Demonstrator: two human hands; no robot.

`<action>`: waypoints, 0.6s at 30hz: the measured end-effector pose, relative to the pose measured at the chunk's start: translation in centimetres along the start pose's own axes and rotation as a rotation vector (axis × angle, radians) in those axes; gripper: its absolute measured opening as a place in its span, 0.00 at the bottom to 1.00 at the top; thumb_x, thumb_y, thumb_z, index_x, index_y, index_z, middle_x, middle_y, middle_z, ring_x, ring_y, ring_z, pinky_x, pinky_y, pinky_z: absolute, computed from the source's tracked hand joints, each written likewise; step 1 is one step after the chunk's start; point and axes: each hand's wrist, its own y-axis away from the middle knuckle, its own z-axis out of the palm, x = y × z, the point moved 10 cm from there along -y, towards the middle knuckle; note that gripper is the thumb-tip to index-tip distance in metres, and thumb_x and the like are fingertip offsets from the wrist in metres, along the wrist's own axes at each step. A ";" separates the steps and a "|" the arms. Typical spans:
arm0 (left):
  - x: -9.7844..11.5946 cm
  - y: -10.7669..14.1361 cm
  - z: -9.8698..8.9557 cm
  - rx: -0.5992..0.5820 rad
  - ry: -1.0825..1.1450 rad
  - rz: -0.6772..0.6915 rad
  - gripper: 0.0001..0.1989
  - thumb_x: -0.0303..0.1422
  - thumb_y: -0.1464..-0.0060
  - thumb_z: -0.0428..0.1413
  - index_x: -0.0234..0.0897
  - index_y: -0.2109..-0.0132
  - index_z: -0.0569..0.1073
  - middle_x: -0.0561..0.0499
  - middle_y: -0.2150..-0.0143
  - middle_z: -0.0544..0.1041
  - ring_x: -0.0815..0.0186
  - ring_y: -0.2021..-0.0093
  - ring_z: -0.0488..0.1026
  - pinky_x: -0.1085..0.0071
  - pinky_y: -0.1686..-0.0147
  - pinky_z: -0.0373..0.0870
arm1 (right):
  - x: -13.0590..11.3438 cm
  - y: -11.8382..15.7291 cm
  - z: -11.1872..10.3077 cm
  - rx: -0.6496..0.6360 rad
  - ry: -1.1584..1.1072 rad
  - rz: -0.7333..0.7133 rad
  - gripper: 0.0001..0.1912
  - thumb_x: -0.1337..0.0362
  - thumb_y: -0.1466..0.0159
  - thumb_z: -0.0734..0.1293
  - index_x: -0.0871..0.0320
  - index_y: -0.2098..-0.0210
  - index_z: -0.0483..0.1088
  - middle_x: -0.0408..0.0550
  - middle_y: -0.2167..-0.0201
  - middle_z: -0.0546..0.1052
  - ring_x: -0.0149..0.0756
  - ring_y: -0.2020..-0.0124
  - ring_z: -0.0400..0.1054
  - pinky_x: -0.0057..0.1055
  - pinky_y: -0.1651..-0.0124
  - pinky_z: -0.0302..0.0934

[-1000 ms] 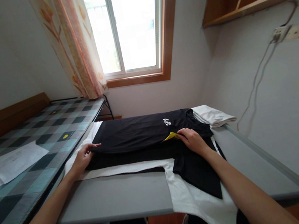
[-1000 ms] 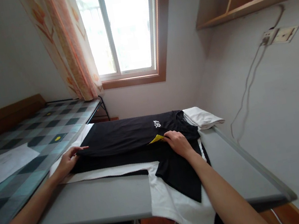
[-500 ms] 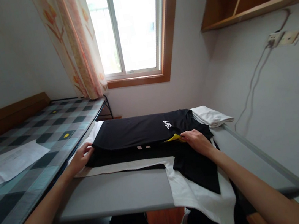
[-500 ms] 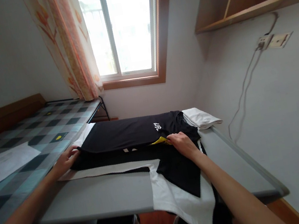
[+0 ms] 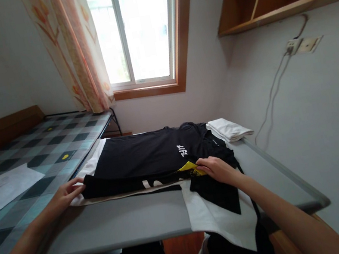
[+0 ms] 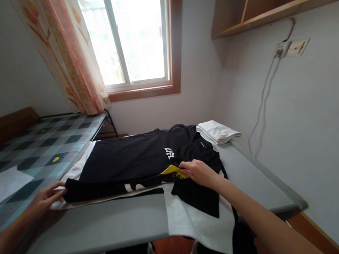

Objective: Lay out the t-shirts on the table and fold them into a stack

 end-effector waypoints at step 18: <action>0.2 -11.6 3.1 0.086 0.156 -0.157 0.13 0.38 0.63 0.58 0.37 0.68 0.69 0.59 0.83 0.64 0.70 0.83 0.63 0.76 0.82 0.60 | 7.8 -12.1 2.8 -0.049 0.197 0.353 0.16 0.53 0.29 0.54 0.52 0.57 0.69 0.49 0.61 0.80 0.39 0.61 0.73 0.28 0.68 0.51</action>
